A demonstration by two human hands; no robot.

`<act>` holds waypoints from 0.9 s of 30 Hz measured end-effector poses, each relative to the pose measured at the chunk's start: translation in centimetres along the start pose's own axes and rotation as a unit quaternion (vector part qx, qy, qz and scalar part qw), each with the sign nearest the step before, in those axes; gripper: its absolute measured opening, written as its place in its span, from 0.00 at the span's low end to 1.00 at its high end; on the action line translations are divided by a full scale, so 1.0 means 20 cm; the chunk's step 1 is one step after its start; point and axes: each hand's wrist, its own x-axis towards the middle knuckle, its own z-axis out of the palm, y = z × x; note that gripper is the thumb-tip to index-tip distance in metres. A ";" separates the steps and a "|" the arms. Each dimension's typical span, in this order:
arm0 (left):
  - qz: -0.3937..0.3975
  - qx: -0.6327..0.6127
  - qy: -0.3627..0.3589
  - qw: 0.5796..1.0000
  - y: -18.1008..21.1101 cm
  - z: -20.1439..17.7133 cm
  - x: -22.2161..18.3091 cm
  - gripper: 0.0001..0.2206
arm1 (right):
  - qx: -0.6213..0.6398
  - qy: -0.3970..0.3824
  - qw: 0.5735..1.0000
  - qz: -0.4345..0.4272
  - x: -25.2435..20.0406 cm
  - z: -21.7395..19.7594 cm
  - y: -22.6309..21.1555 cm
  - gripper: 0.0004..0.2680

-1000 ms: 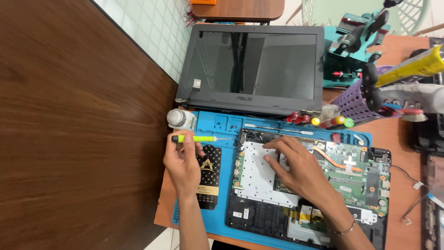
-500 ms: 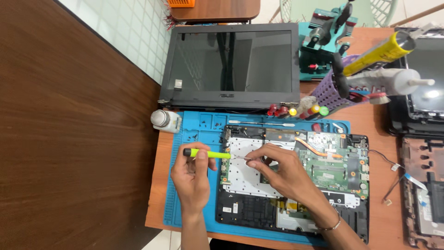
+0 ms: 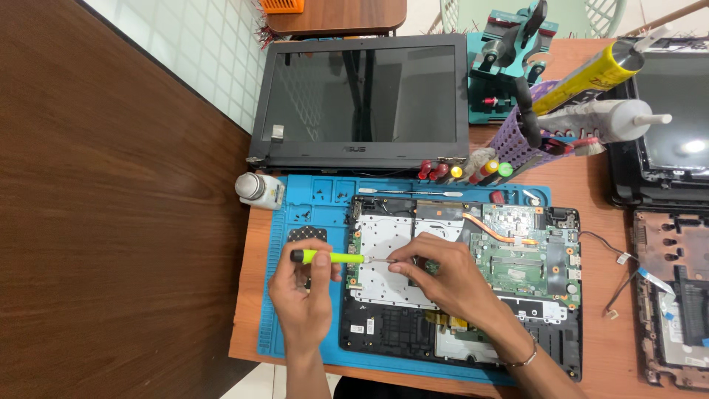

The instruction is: The person assembles internal components of a laptop, including connecting a fan and a small electronic board by hand and using a screwdriver to secure screws into the laptop chassis.

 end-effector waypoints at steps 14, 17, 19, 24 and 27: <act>0.026 0.056 -0.020 0.998 0.03 -0.14 -0.09 0.07 | -0.012 -0.038 0.999 -0.035 -0.01 0.05 0.01 0.05; 0.025 0.066 -0.023 0.997 0.06 -0.13 -0.09 0.07 | -0.013 -0.034 0.999 -0.033 -0.02 0.04 0.02 0.05; 0.036 0.069 -0.028 0.997 0.08 -0.12 -0.08 0.07 | -0.004 -0.031 0.999 -0.039 -0.02 0.03 0.02 0.05; 0.025 0.094 -0.025 0.995 0.10 -0.06 -0.09 0.07 | -0.019 -0.029 0.999 0.017 -0.05 -0.01 0.01 0.06; 0.042 0.099 -0.041 0.993 0.12 -0.03 -0.09 0.06 | -0.024 -0.017 0.999 0.013 -0.07 -0.04 0.01 0.07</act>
